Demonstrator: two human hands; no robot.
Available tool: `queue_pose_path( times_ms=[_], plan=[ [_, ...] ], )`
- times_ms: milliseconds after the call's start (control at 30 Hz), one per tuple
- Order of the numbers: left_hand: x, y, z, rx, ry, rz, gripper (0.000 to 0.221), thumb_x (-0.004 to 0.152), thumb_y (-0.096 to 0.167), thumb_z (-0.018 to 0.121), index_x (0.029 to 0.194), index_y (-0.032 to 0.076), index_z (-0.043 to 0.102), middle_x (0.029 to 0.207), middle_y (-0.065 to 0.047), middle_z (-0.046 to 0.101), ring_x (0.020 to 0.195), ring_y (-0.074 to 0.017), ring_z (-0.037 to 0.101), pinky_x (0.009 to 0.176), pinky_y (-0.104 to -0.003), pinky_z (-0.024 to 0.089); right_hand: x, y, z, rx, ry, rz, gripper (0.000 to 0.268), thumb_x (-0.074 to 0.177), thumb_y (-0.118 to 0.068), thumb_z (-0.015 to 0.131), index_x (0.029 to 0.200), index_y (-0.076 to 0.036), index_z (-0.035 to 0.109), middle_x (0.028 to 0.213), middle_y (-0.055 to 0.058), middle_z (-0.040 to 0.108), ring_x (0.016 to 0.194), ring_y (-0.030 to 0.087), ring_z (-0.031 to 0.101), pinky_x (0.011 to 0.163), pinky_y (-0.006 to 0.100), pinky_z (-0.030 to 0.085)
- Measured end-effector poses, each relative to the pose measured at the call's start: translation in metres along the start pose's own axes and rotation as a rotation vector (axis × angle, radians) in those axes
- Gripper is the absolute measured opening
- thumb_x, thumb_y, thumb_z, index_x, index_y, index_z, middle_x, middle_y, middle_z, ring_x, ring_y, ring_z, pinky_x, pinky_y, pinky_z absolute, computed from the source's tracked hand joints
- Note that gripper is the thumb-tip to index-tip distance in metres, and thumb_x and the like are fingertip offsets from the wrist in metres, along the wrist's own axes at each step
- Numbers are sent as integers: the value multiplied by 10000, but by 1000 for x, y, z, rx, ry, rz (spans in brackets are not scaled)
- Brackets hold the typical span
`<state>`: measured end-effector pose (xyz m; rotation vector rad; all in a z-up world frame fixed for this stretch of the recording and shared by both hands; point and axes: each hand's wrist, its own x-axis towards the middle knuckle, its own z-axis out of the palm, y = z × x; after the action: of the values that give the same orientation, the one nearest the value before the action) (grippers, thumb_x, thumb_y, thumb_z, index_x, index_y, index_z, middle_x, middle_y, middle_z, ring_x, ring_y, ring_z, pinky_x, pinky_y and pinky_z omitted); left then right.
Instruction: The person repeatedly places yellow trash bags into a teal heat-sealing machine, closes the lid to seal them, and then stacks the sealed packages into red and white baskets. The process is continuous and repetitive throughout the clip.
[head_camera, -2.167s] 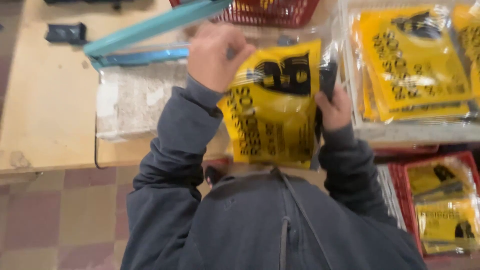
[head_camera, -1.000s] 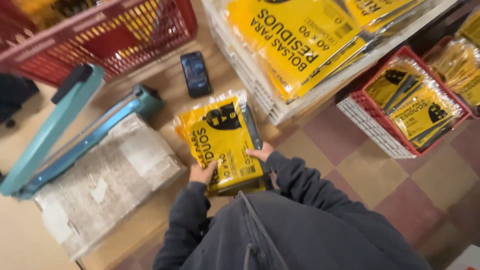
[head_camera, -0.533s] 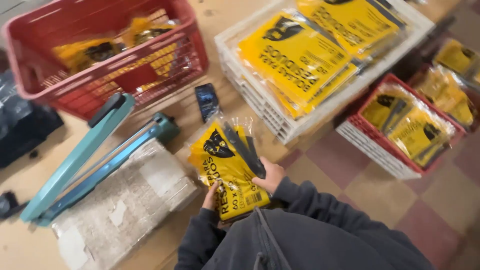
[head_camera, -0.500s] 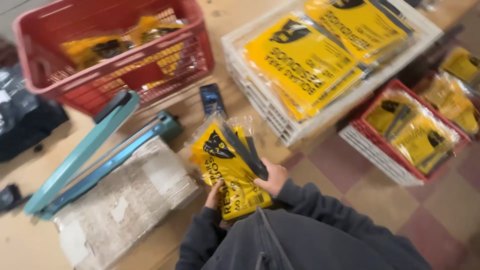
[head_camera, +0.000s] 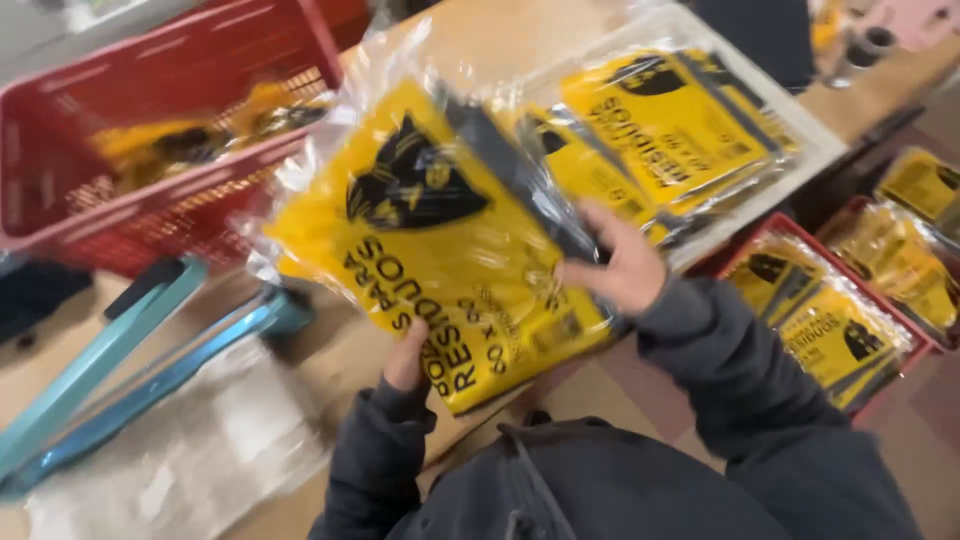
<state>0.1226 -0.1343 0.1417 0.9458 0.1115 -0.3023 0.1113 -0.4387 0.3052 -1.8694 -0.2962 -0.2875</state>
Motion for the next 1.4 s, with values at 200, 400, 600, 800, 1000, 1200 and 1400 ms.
queue_pose_path(
  times_ms=[200,400,600,800,1000,1200,1400],
  plan=[
    [121,10,177,231,-259,259,498,902,108,755,1373,60,597,1350,-145,652,1214,-284,641,1049,-475,546,108,38,-182,-323,-124,-239,801,912,-201,768,1554,3,334,1534,220,438,1441,327,385,1212,477,315],
    [244,-92,229,807,-63,169,323,768,244,726,1056,119,652,951,-73,687,858,-229,653,827,-375,539,135,171,-175,-829,-262,214,896,832,-534,592,1587,-172,272,1619,193,264,1477,450,211,1188,614,187],
    [170,-45,244,1135,-70,252,587,763,301,641,1298,90,523,1189,-139,663,980,-301,674,902,-418,516,145,221,-135,-1150,-382,226,970,750,-846,539,1574,-363,367,1650,128,269,1491,510,142,1099,762,134],
    [42,22,131,1106,-159,306,523,894,286,685,1348,110,493,1148,-81,661,816,-168,680,741,-317,556,163,168,-135,-1304,-447,270,858,765,-818,560,1426,-271,571,1510,147,506,1400,478,401,1032,743,329],
    [-68,91,-1,1100,270,302,338,918,199,695,1235,152,586,1034,-15,719,855,-113,693,738,-261,588,212,88,-96,-1156,-549,44,885,844,-685,582,1480,-70,575,1477,177,590,1324,384,559,1013,571,467],
    [-118,157,-65,1013,502,321,207,951,203,655,1143,124,642,994,-15,736,812,-110,666,753,-273,586,268,3,50,-783,-739,-12,740,853,-498,674,1433,-49,574,1418,174,612,1298,323,570,1094,437,413],
    [-99,214,-161,1181,504,358,241,926,274,719,1130,146,703,1000,-31,776,921,-183,752,783,-328,631,349,42,209,-481,-693,110,648,895,-384,777,1403,-30,586,1307,188,662,1183,328,643,992,420,504]
  ],
)
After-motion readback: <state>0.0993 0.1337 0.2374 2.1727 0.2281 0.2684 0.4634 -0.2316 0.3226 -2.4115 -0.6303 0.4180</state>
